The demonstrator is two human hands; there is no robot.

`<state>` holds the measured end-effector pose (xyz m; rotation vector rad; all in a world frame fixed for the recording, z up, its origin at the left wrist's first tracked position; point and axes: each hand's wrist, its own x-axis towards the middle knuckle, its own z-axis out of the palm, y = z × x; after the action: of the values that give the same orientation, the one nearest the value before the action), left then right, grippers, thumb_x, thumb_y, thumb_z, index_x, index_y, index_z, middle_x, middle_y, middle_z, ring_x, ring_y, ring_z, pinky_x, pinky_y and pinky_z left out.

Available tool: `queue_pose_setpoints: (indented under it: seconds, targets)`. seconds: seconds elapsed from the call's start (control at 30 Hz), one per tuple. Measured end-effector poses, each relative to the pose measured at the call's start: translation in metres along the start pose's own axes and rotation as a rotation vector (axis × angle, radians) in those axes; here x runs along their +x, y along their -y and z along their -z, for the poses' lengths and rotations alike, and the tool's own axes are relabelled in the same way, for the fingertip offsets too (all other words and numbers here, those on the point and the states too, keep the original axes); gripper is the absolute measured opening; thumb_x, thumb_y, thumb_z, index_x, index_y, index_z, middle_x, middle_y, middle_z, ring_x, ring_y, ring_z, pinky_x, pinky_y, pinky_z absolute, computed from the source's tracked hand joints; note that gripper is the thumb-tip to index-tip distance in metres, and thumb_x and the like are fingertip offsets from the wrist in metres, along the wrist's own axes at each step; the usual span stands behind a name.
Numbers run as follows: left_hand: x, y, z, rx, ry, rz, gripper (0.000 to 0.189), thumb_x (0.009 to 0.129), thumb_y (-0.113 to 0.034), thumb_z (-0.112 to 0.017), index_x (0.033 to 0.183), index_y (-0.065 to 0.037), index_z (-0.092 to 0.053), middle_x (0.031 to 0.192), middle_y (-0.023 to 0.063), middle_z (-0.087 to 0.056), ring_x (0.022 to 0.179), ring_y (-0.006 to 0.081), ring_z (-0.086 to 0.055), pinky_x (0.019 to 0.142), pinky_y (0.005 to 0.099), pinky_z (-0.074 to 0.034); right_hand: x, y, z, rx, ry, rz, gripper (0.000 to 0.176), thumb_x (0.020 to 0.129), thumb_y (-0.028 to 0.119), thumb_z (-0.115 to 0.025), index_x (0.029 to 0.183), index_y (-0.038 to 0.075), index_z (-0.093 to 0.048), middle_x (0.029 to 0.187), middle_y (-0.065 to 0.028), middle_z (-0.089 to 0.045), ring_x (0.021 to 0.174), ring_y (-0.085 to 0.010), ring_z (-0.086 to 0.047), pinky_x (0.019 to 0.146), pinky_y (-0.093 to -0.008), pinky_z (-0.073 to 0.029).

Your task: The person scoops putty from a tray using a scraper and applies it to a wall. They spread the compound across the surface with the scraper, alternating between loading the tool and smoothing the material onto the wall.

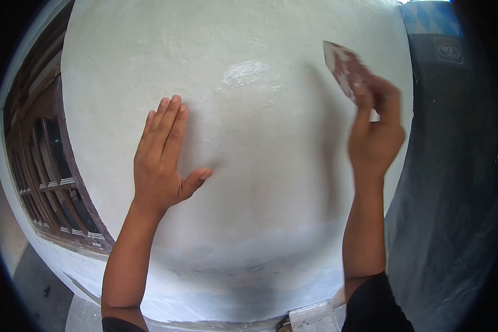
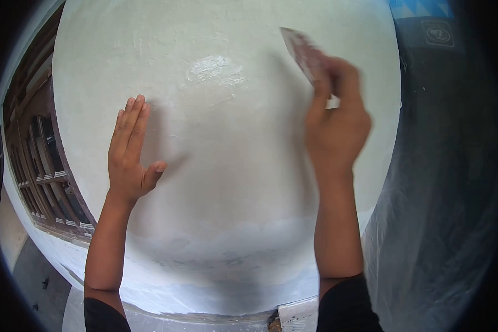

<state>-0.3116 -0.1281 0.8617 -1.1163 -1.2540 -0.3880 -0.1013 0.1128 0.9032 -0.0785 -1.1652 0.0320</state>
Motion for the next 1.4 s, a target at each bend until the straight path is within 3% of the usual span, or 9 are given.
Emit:
queue_pose_setpoints:
  seconds: [0.1, 0.43, 0.5, 0.63, 0.73, 0.9, 1.1, 1.3, 1.4]
  targets:
    - [-0.001, -0.004, 0.002, -0.021, -0.01, -0.009, 0.095, 0.095, -0.075, -0.044, 0.144, 0.006, -0.05, 0.151, 0.0236, -0.05, 0.144, 0.0381, -0.044, 0.118, 0.0524, -0.035, -0.014, -0.004, -0.021, -0.304, 0.158, 0.661, 0.044, 0.094, 0.008, -0.06, 0.138, 0.005, -0.061, 0.124, -0.0124, -0.07, 0.113, -0.0296, -0.069, 0.098, -0.0424, -0.054]
    - [-0.006, -0.009, 0.001, -0.059, -0.015, -0.008, 0.096, 0.095, -0.076, -0.042, 0.144, 0.007, -0.05, 0.151, 0.0239, -0.05, 0.144, 0.0387, -0.044, 0.117, 0.0539, -0.035, -0.069, 0.01, -0.015, -0.601, 0.647, 0.976, 0.043, 0.092, 0.006, -0.06, 0.131, -0.013, -0.058, 0.122, -0.0284, -0.068, 0.107, -0.041, -0.071, 0.087, -0.0443, -0.06]
    - [-0.004, -0.013, 0.002, -0.071, -0.022, -0.008, 0.096, 0.095, -0.076, -0.042, 0.145, 0.007, -0.05, 0.151, 0.024, -0.05, 0.144, 0.0389, -0.044, 0.117, 0.0538, -0.035, -0.081, 0.02, 0.01, -0.516, 0.647, 0.935, 0.041, 0.093, 0.008, -0.061, 0.129, -0.012, -0.06, 0.118, -0.0254, -0.07, 0.103, -0.0375, -0.073, 0.084, -0.0416, -0.061]
    - [0.004, -0.014, 0.006, -0.084, -0.036, -0.007, 0.096, 0.095, -0.074, -0.044, 0.145, 0.007, -0.049, 0.151, 0.0243, -0.049, 0.144, 0.0395, -0.044, 0.117, 0.0536, -0.034, -0.038, 0.046, 0.057, 0.015, 0.634, 0.379, 0.022, 0.094, -0.001, -0.065, 0.115, -0.005, -0.067, 0.104, -0.0221, -0.073, 0.093, -0.0251, -0.075, 0.076, -0.0326, -0.06]
    - [0.014, -0.019, 0.005, -0.116, -0.071, -0.011, 0.094, 0.096, -0.073, -0.045, 0.145, 0.007, -0.05, 0.151, 0.0244, -0.049, 0.145, 0.0395, -0.043, 0.118, 0.0535, -0.034, 0.009, 0.034, 0.025, 0.723, 0.443, -0.437, 0.018, 0.095, 0.008, -0.069, 0.107, -0.005, -0.067, 0.082, -0.0064, -0.072, 0.074, -0.0065, -0.065, 0.068, -0.0245, -0.053]
    - [0.016, -0.026, 0.004, -0.109, -0.052, -0.021, 0.092, 0.096, -0.071, -0.045, 0.144, 0.007, -0.05, 0.151, 0.0248, -0.049, 0.145, 0.0395, -0.043, 0.118, 0.0533, -0.034, 0.028, -0.013, -0.027, 0.25, 0.506, -0.385, 0.028, 0.094, 0.013, -0.067, 0.111, -0.009, -0.068, 0.084, -0.0083, -0.072, 0.071, -0.0107, -0.065, 0.068, -0.0243, -0.052]
    - [0.001, -0.012, 0.013, -0.073, 0.0, 0.017, 0.091, 0.098, -0.071, -0.04, 0.146, 0.007, -0.048, 0.152, 0.0247, -0.048, 0.145, 0.04, -0.042, 0.119, 0.0541, -0.032, 0.025, -0.062, 0.008, 0.625, 0.289, -0.658, 0.027, 0.094, 0.01, -0.067, 0.115, -0.007, -0.068, 0.089, -0.0109, -0.073, 0.073, -0.0138, -0.067, 0.069, -0.0269, -0.054]
    - [0.008, -0.018, 0.003, -0.122, 0.033, 0.034, 0.09, 0.1, -0.07, -0.038, 0.148, 0.006, -0.046, 0.153, 0.0242, -0.046, 0.146, 0.0404, -0.04, 0.119, 0.0542, -0.031, 0.012, -0.029, -0.03, 0.225, 0.379, -0.399, 0.028, 0.094, 0.011, -0.067, 0.115, -0.007, -0.069, 0.084, -0.008, -0.073, 0.074, -0.0096, -0.065, 0.069, -0.0275, -0.052]
    - [-0.001, -0.009, 0.01, -0.105, 0.009, 0.012, 0.088, 0.098, -0.067, -0.045, 0.145, 0.007, -0.048, 0.151, 0.0249, -0.048, 0.144, 0.0405, -0.042, 0.118, 0.0535, -0.033, 0.019, -0.058, 0.001, 0.48, 0.289, -0.63, 0.03, 0.093, 0.013, -0.068, 0.115, -0.009, -0.069, 0.085, -0.0095, -0.073, 0.075, -0.0122, -0.067, 0.07, -0.0269, -0.053]
